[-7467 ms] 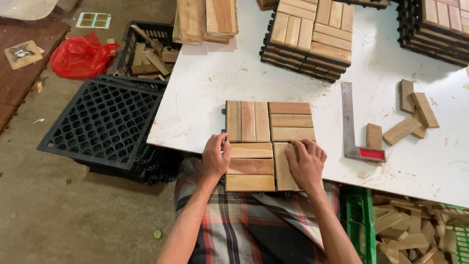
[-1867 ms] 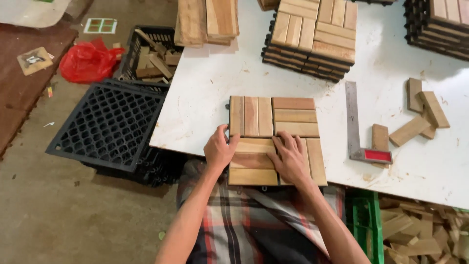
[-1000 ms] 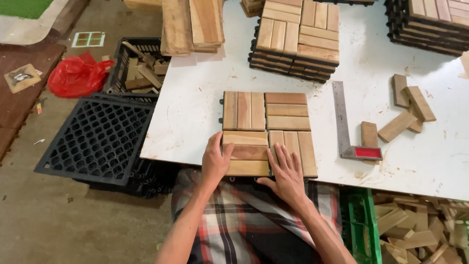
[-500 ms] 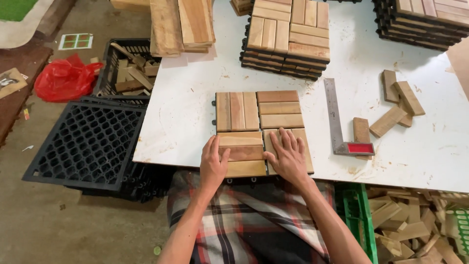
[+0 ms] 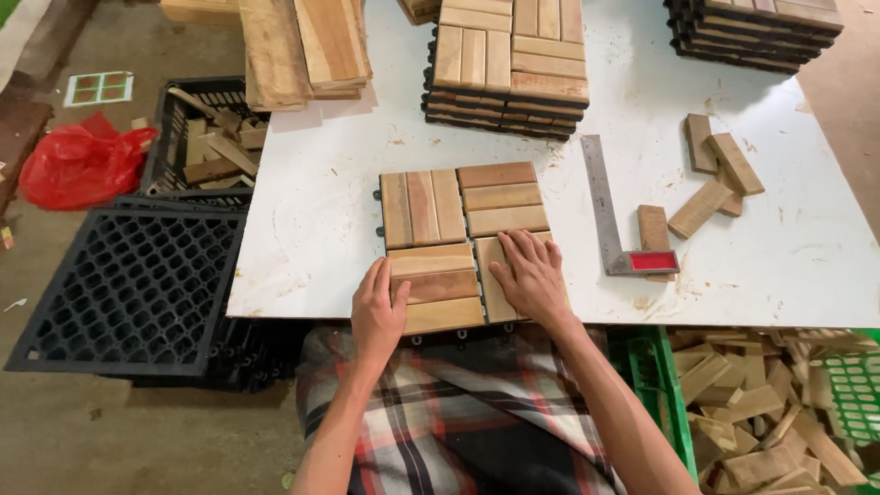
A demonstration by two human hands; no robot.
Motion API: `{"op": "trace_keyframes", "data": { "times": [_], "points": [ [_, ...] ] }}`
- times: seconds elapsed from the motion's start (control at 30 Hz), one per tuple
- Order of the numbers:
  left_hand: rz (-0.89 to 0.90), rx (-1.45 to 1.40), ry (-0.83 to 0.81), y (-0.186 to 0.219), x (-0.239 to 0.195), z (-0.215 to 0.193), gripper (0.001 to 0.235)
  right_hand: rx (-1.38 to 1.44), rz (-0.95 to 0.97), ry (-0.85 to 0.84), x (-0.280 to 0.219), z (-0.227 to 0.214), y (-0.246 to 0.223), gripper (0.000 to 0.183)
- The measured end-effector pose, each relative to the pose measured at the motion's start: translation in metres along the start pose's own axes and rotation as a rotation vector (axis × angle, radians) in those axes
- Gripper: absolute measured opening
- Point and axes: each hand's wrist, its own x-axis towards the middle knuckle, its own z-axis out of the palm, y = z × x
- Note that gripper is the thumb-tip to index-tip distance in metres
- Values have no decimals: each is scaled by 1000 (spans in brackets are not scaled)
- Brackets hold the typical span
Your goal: Assembling interlocking wooden floor tiles by manually placing small wooden slats into a plastic grid base on a workbench.
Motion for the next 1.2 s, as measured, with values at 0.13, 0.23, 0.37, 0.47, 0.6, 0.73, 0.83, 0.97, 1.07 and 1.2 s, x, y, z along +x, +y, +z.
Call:
{"op": "trace_keyframes", "data": {
  "times": [0.13,0.23,0.37,0.47,0.6,0.73,0.83,0.97,1.07,1.2],
  "points": [
    [18,43,29,-11,-3,5,56,-10,82,-284,-24,-36,12,66],
    [35,33,53,-13,-8,5,53,82,162,-320,-42,-41,23,69],
    [61,-25,29,-15,-14,2,52,270,241,-270,-63,-37,35,77],
    [68,-13,19,-23,-28,3,51,292,216,-229,-89,-28,44,87],
    [26,-104,15,-18,-45,-4,63,200,208,-188,-120,-28,38,109],
    [152,-93,-110,-20,-42,-18,109,311,243,-86,-139,-21,14,98],
    [2,-38,-333,-20,-24,-44,118,486,434,-30,-154,-28,-32,97],
    [-169,-112,152,-50,-15,-71,66,498,423,18,-167,-28,-62,72],
    [-219,-109,237,-72,-29,-64,62,404,314,169,-142,-31,-45,67],
    [-178,-159,43,-31,-53,-60,57,335,406,99,-98,-26,-10,83]
  ]
}}
